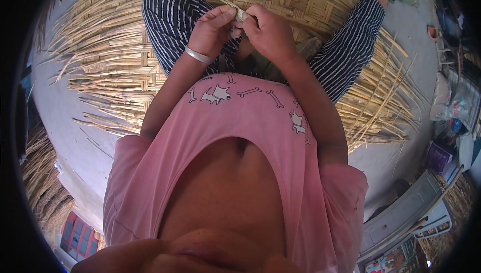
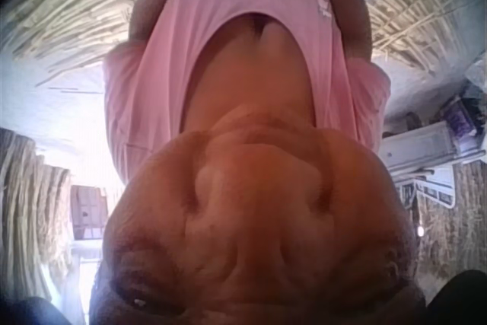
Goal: The person sits on the floor and weaves thin dried palm strips into a large flat basket base. They interlace the strips by hand, periodically adjusting the weave and adding new strips to continue the pattern.
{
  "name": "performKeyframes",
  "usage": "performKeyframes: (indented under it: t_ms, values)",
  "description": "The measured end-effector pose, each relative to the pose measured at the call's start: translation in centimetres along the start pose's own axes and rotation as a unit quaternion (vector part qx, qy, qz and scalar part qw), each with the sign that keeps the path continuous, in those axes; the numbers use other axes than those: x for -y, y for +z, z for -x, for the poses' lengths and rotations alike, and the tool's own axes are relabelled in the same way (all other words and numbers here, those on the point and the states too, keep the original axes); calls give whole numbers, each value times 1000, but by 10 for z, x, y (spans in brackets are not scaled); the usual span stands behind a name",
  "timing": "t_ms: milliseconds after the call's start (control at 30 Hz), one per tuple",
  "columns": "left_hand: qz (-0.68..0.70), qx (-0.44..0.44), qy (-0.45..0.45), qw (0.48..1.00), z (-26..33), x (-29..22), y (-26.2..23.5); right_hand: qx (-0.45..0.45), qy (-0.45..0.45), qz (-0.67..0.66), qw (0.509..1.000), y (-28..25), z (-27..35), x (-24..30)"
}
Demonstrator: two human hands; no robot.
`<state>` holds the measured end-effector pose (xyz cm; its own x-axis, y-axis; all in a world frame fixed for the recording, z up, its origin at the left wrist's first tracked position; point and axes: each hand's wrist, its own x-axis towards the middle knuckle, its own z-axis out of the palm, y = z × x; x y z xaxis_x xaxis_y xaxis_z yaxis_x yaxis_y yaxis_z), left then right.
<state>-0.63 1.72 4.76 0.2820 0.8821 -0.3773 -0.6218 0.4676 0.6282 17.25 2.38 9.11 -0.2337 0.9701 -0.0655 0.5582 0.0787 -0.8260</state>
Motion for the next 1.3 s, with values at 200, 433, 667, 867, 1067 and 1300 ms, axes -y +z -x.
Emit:
performKeyframes:
  t_ms: [200,433,667,867,1067,1300]
  values:
    - [56,-37,-9,998,1,2,6,-13,-72,108,991,1,-1,8]
    - [82,-58,38,994,5,-3,14,24,-49,108,993,5,5,6]
    - [29,-77,64,995,9,-6,19,51,-9,-32,998,1,14,-1]
    - [-158,-126,149,968,7,-10,12,94,41,-84,991,-8,27,1]
    - [-99,-162,119,975,1,-11,7,98,51,-51,993,-13,38,0]
    - [-34,-149,159,975,-4,-32,-10,132,88,-66,985,-21,57,-7]
